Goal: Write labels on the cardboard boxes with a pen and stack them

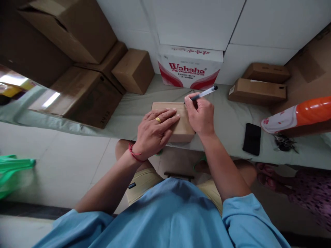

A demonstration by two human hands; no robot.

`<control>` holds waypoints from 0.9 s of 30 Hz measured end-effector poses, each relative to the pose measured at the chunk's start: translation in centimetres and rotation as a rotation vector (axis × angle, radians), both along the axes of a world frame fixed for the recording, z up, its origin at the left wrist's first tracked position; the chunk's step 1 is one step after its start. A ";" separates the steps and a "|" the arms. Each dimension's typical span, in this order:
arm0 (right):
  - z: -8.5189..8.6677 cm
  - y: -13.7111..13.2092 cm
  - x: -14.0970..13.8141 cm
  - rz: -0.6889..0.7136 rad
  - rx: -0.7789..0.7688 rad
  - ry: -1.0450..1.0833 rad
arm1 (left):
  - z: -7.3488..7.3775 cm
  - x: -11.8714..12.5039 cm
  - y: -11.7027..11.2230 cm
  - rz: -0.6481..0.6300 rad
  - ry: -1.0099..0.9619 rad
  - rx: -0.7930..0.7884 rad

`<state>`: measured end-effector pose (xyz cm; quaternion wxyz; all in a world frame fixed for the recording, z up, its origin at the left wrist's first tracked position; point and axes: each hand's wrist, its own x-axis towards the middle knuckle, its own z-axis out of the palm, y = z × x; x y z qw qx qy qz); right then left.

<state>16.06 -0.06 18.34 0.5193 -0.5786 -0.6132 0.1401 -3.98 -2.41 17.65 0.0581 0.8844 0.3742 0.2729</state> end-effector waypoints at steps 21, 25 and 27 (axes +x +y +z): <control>0.1 -1.2 1.1 -0.094 -0.034 0.015 | -0.2 0.0 0.2 0.000 -0.028 -0.008; 0.1 -1.2 1.2 -0.103 -0.035 0.040 | -0.1 0.0 0.1 -0.001 -0.028 0.009; 0.0 -1.3 1.3 -0.112 -0.031 0.055 | -0.1 0.0 0.1 0.001 -0.025 0.007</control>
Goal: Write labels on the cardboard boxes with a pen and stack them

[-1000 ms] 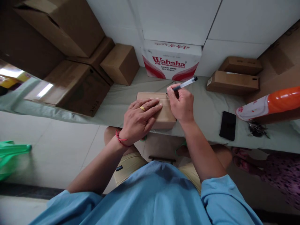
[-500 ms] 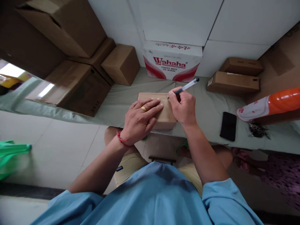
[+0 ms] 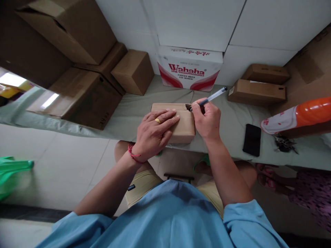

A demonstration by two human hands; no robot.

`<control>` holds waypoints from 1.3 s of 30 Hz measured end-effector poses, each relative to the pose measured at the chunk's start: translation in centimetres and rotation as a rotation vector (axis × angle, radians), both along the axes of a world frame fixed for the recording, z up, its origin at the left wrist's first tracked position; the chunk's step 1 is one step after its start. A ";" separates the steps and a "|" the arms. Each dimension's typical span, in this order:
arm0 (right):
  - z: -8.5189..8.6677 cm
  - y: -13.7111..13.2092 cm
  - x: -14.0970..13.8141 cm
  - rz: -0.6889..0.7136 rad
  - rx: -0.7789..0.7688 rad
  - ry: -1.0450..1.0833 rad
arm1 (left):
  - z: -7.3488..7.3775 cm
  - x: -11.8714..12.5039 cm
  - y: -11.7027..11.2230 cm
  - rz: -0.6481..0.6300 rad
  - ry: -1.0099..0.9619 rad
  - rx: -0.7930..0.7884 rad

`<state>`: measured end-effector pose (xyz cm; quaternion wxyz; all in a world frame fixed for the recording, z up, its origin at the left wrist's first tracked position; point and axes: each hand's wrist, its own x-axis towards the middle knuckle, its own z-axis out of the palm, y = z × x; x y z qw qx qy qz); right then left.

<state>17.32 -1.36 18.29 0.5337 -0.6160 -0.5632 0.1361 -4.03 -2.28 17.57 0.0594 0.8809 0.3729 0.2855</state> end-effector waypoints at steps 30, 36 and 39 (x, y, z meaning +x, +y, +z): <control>-0.7 0.8 0.4 -0.088 0.036 -0.011 | -0.2 -0.1 0.1 -0.003 -0.009 0.014; -0.9 1.5 0.6 -0.114 0.044 -0.058 | -0.3 -0.1 0.0 -0.009 -0.018 0.041; -1.1 1.9 0.7 -0.116 0.050 -0.066 | -0.2 -0.1 0.1 -0.008 -0.005 0.024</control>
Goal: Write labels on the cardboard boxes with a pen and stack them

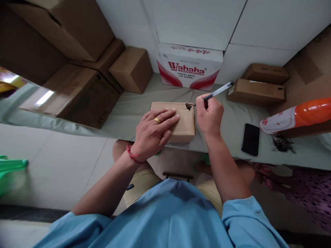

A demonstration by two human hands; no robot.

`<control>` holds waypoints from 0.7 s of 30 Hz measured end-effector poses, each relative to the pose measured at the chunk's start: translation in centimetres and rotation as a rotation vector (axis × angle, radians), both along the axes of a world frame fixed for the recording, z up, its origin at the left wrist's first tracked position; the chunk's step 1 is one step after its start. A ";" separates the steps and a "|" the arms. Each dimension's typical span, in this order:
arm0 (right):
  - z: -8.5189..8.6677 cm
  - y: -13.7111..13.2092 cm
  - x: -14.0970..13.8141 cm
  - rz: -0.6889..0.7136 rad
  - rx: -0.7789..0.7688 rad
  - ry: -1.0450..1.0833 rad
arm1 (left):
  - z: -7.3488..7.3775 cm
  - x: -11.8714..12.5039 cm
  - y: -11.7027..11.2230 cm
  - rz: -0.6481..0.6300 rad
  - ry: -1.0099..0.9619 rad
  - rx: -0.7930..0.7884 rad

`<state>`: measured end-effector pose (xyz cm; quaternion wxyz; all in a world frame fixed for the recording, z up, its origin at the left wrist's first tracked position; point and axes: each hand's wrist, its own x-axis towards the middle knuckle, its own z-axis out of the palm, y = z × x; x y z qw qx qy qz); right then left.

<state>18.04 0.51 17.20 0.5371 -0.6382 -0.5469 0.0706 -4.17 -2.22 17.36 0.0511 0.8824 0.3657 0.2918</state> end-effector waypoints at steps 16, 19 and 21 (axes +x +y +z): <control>0.5 1.2 -0.7 0.094 0.050 0.012 | -0.1 -0.1 0.0 -0.005 -0.016 0.045; 1.1 1.2 -1.3 0.196 0.016 0.006 | -0.1 0.0 0.1 -0.005 -0.014 0.037; 1.4 1.2 -1.7 0.231 0.008 -0.003 | -0.1 0.0 0.1 -0.007 -0.014 0.028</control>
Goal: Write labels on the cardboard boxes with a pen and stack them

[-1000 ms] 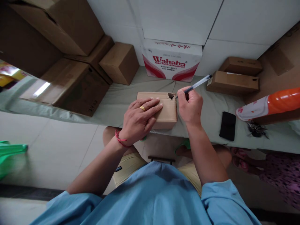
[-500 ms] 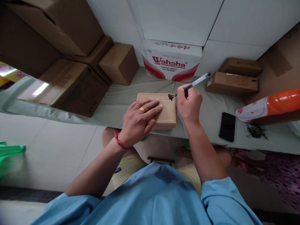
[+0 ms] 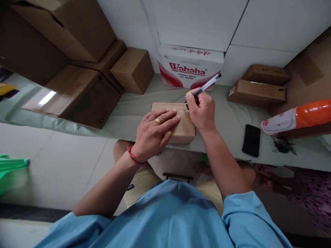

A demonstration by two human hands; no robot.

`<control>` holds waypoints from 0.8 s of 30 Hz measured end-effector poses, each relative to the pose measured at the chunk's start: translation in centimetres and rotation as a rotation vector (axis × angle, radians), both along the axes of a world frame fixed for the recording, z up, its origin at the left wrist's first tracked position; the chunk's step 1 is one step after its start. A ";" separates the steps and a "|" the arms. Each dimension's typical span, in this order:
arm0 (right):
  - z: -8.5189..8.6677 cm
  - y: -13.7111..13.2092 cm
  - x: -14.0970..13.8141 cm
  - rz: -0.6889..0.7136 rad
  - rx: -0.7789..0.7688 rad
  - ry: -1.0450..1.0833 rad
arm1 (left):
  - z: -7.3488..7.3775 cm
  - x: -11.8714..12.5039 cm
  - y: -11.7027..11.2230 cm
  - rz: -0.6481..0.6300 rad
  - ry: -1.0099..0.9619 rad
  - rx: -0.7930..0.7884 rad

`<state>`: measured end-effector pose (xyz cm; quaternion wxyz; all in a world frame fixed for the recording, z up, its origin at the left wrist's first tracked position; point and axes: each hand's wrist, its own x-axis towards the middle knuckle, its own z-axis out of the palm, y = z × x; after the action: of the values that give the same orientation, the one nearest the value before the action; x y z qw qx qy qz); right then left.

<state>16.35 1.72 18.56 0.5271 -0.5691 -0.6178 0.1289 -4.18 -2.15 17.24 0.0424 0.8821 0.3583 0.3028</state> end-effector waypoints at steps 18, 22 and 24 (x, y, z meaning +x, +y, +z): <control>-1.3 0.2 1.2 -0.189 0.000 0.022 | -0.1 0.0 0.0 -0.001 -0.004 0.023; -3.8 -0.7 5.2 -0.347 -0.037 0.090 | 0.3 -0.5 0.0 -0.013 -0.044 -0.063; -5.3 -1.5 8.2 -0.366 -0.245 0.030 | 0.4 -1.5 0.1 -0.001 -0.109 -0.083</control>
<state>24.55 0.23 13.26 0.4777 -0.7296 -0.4760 0.1139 -5.68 -2.05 17.68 0.0985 0.8620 0.3673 0.3351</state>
